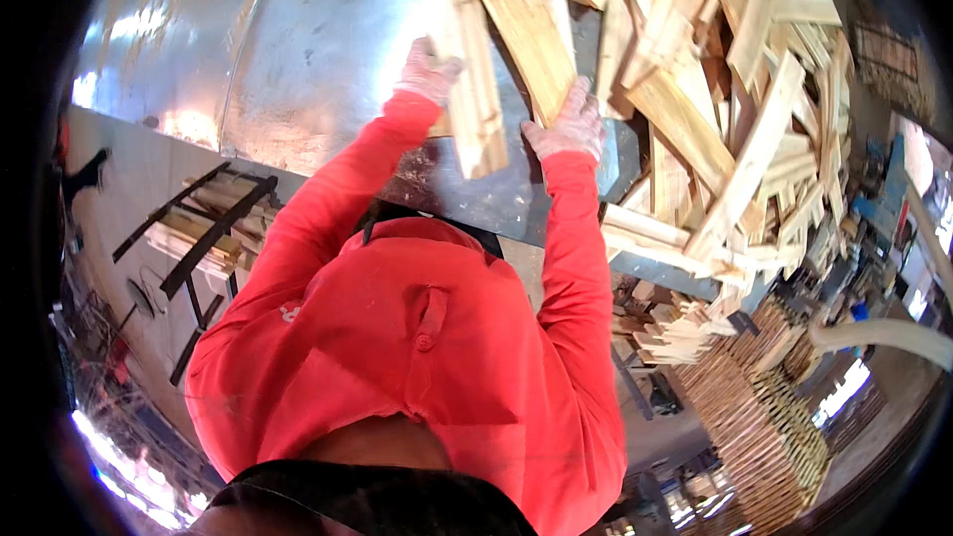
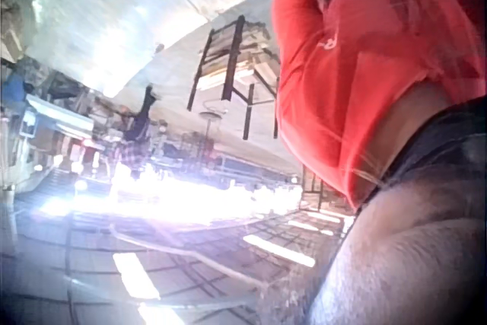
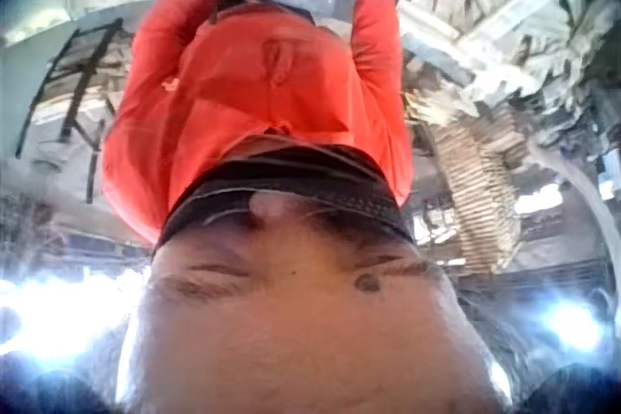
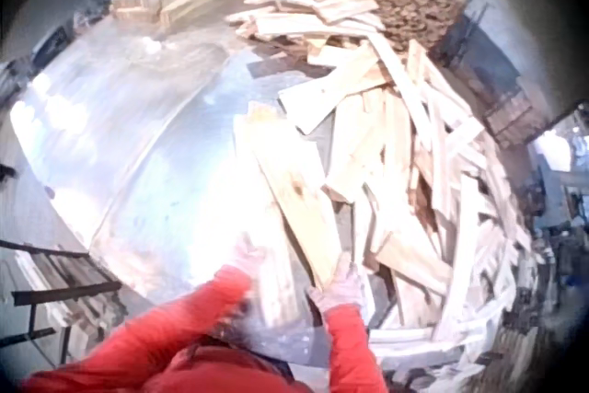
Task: The person sorts wooden planks on a metal table, picking them up from a disorganized pile and arranging them into neat stacks. The person handles the planks by hand, moving them from the right side of the table to the left side to create organized piles.
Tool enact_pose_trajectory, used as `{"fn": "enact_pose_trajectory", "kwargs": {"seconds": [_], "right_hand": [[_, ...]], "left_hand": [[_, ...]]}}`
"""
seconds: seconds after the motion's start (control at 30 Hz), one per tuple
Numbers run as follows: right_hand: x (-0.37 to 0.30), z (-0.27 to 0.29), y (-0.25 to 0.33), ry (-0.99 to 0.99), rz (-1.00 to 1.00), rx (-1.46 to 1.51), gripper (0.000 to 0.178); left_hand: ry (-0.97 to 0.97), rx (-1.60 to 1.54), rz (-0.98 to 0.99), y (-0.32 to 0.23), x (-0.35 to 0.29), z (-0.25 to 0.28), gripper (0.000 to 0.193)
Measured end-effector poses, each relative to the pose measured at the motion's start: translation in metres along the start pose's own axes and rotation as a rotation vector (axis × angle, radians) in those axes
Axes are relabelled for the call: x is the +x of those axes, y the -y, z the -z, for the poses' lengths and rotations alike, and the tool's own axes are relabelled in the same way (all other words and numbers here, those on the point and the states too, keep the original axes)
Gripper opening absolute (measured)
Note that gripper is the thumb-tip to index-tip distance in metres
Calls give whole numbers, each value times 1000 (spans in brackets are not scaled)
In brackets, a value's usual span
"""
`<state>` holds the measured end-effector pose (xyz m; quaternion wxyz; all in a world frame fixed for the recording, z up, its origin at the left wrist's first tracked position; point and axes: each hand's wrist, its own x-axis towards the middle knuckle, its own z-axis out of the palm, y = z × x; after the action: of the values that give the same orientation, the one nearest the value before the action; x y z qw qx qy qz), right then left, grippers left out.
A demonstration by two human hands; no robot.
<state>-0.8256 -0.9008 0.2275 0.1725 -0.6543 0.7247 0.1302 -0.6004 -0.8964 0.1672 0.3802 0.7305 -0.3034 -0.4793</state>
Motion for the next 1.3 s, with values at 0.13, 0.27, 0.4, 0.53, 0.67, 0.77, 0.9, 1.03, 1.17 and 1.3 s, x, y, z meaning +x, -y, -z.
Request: {"fn": "enact_pose_trajectory", "kwargs": {"seconds": [0.13,0.27,0.4,0.53,0.67,0.77,0.9,1.03,1.17,1.3], "right_hand": [[13,25,-6,187,70,-58,117],[10,16,3,156,85,-48,120],[4,7,8,84,176,-146,121],[9,-9,14,300,199,370,128],[-5,-51,89,956,65,1467,72],[-61,-66,186,746,9,1538,69],[-87,-35,236,759,410,311,80],[-86,-53,223,798,819,229,66],[-87,-68,181,937,934,349,48],[-71,-113,154,1015,361,1120,57]], "left_hand": [[-215,148,-185,15,-15,65,56],[-182,287,-118,-18,-47,145,47],[-253,135,-85,-23,-80,220,45],[-394,616,-127,-23,-90,259,47],[-264,903,-59,-7,-70,232,61],[-197,735,19,-6,-69,205,83],[-14,536,58,24,-79,209,108],[-138,863,70,5,-103,178,113],[-180,1016,132,-12,-98,164,111],[-47,598,160,-19,-86,194,103]]}}
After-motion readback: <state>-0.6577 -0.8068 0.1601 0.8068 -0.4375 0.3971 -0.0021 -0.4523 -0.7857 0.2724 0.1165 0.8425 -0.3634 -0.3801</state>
